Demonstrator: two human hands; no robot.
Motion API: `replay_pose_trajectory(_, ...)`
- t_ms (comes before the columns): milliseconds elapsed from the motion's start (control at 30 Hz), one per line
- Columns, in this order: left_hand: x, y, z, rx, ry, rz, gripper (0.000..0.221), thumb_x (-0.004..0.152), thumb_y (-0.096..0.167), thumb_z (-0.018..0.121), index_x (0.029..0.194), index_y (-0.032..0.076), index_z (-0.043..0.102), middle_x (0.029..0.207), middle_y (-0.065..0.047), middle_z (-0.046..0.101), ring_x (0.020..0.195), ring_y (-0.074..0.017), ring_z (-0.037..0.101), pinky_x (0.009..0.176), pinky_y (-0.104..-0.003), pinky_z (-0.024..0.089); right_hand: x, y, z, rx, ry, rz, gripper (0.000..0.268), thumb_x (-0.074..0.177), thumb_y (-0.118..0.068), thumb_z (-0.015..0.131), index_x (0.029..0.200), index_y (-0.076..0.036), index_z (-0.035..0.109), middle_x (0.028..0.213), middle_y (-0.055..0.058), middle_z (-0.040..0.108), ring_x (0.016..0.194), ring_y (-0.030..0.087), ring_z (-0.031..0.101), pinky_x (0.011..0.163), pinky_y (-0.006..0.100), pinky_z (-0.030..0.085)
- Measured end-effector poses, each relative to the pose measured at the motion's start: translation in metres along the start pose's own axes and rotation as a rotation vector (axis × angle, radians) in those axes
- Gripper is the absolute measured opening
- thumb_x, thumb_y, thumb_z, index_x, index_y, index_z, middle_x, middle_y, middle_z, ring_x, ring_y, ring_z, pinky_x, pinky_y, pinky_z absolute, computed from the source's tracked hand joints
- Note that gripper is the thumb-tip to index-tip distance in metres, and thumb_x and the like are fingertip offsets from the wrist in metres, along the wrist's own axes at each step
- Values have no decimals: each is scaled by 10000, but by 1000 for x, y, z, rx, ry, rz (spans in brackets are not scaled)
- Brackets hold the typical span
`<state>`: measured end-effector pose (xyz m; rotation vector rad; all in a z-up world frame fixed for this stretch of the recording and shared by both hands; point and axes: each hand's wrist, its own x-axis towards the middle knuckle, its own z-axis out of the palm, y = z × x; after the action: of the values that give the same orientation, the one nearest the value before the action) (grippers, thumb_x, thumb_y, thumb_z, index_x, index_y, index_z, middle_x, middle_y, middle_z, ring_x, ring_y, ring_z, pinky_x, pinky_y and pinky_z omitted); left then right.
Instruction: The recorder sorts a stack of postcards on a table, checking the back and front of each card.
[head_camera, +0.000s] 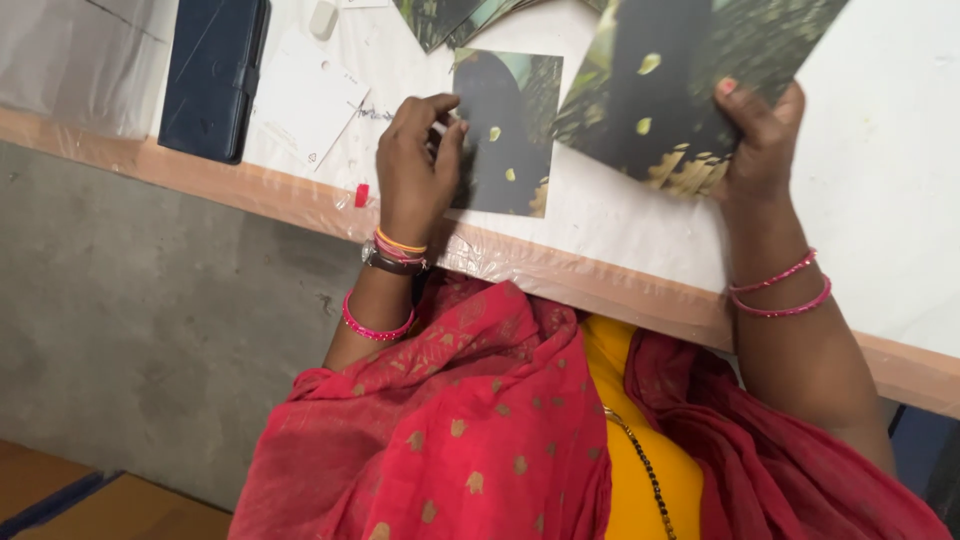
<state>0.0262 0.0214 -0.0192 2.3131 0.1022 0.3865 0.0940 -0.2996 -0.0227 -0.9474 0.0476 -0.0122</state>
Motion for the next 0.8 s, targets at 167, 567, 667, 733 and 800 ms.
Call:
replay_pose_trajectory(167, -4, 32, 10, -494, -164, 122, 324, 1062, 78, 603, 1381, 29, 632, 1236, -129, 648, 1114, -236, 652, 979, -314, 518, -8, 19, -17, -41, -231, 55, 282, 1024, 15, 674, 1277, 73, 563, 1068, 158, 688, 899, 214, 723, 853, 329, 638)
replay_pose_trajectory(567, -14, 55, 29, -384, -170, 120, 453, 1000, 77, 700, 1430, 4, 576, 1169, -117, 575, 964, -178, 571, 868, -266, 488, -11, 20, -3, -7, -220, 126, 309, 985, 22, 674, 1262, 46, 539, 1112, 171, 681, 929, 229, 741, 839, 348, 659)
replay_pose_trajectory(667, -15, 53, 29, -364, -187, 72, 503, 947, 63, 753, 1422, 13, 594, 1020, -91, 562, 801, -145, 536, 740, -250, 480, -12, 19, -1, -40, -229, 138, 306, 993, 10, 686, 1259, 62, 544, 1120, 172, 683, 936, 224, 736, 847, 348, 658)
replay_pose_trajectory(733, -14, 48, 30, -376, -182, 82, 508, 930, 54, 771, 1410, 10, 609, 953, -71, 560, 769, -133, 530, 724, -247, 479, -12, 18, -1, -59, -229, 140, 310, 985, 0, 694, 1251, 65, 548, 1118, 169, 684, 934, 223, 737, 848, 347, 661)
replay_pose_trajectory(800, -14, 39, 35, -387, -173, 93, 513, 914, 44, 788, 1399, 7, 623, 886, -50, 559, 738, -120, 524, 708, -244, 478, -12, 17, 2, -77, -233, 142, 315, 977, -11, 701, 1243, 68, 552, 1116, 167, 686, 931, 221, 739, 848, 347, 664)
